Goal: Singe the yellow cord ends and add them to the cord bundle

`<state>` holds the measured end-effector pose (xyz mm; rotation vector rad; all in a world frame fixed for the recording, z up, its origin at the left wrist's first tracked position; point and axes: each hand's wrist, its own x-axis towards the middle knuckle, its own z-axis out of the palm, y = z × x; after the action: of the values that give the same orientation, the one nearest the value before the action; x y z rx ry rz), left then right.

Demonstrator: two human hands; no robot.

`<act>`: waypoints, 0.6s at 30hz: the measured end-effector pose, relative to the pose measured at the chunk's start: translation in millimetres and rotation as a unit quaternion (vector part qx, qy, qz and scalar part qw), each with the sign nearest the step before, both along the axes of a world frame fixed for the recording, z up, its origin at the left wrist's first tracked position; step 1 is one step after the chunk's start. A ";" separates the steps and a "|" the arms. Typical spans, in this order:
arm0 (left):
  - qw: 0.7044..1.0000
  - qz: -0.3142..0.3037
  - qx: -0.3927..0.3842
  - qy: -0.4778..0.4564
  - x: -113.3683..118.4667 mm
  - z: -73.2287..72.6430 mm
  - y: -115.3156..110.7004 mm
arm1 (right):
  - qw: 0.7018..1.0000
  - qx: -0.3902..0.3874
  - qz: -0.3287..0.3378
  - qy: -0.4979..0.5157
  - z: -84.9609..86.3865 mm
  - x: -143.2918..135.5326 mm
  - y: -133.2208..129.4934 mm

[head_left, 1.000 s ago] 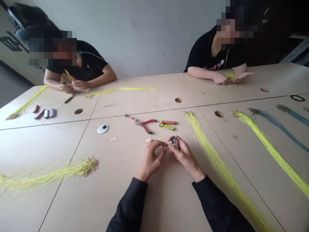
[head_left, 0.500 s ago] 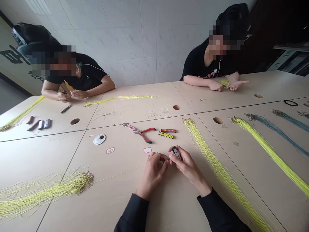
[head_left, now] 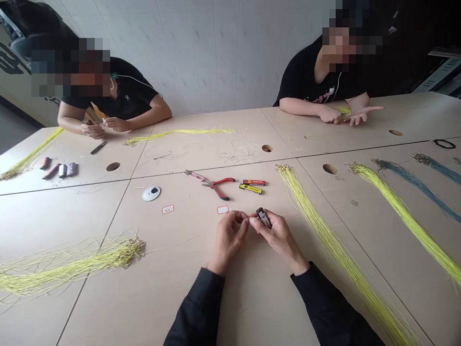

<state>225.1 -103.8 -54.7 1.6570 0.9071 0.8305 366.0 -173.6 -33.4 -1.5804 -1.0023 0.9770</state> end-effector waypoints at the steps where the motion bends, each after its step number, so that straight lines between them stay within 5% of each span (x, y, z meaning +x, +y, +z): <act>1: 1.000 -0.002 0.000 0.006 0.0 0.7 -0.1 | 1.000 -0.001 -0.003 -0.007 0.5 -0.3 0.0; 18: 0.999 -0.030 -0.019 0.011 0.4 11.6 -1.1 | 0.993 0.045 0.030 -0.105 -1.2 4.1 -2.3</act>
<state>225.6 -104.9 -43.1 1.6556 0.8782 0.7515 370.1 -176.0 -34.6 -1.6093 -1.2277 0.8049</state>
